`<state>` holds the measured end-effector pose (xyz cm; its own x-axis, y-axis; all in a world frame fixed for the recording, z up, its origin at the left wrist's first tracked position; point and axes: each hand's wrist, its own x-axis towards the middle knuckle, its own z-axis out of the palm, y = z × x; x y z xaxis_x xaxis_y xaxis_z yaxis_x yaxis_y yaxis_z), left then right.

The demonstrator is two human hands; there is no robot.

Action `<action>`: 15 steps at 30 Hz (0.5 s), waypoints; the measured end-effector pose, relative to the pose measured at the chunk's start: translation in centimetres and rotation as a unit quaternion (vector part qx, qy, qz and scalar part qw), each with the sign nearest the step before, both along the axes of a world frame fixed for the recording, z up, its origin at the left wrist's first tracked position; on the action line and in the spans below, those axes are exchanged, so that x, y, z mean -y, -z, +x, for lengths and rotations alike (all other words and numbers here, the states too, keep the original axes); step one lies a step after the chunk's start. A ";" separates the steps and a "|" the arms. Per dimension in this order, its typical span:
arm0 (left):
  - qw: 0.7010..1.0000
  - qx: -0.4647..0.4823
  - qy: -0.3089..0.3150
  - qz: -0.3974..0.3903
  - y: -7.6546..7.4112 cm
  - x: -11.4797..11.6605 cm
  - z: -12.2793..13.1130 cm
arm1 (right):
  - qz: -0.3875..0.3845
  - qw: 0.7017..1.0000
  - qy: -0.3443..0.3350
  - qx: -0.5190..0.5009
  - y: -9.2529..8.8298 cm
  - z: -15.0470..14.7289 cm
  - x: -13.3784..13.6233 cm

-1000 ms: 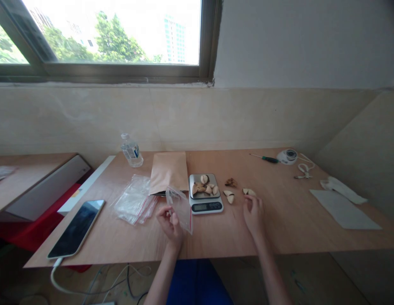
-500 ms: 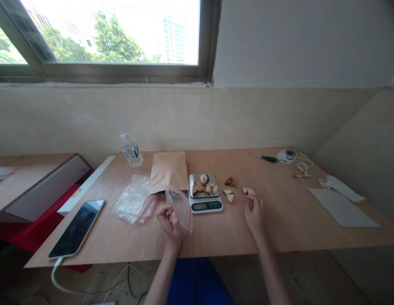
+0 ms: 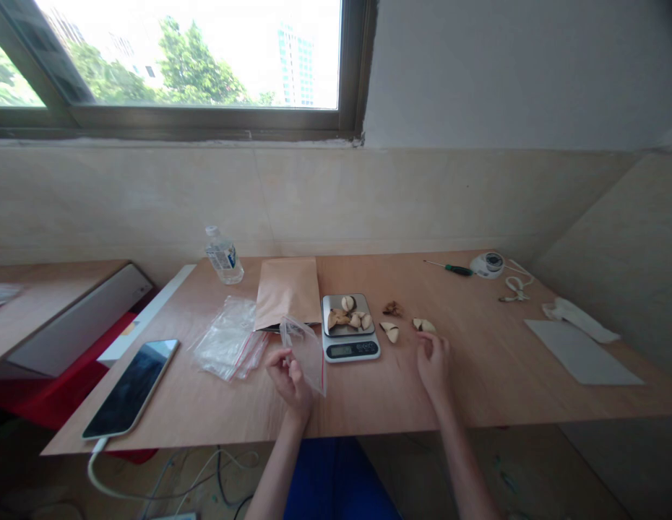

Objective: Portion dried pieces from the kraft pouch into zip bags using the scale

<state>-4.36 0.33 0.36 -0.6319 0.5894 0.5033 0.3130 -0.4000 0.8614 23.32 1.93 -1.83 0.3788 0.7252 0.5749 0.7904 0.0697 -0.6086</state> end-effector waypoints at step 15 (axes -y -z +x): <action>0.991 0.008 0.077 -0.110 -8.3 0.3 0.3 | 0.021 0.989 -0.143 0.023 -3.9 -5.0 -0.7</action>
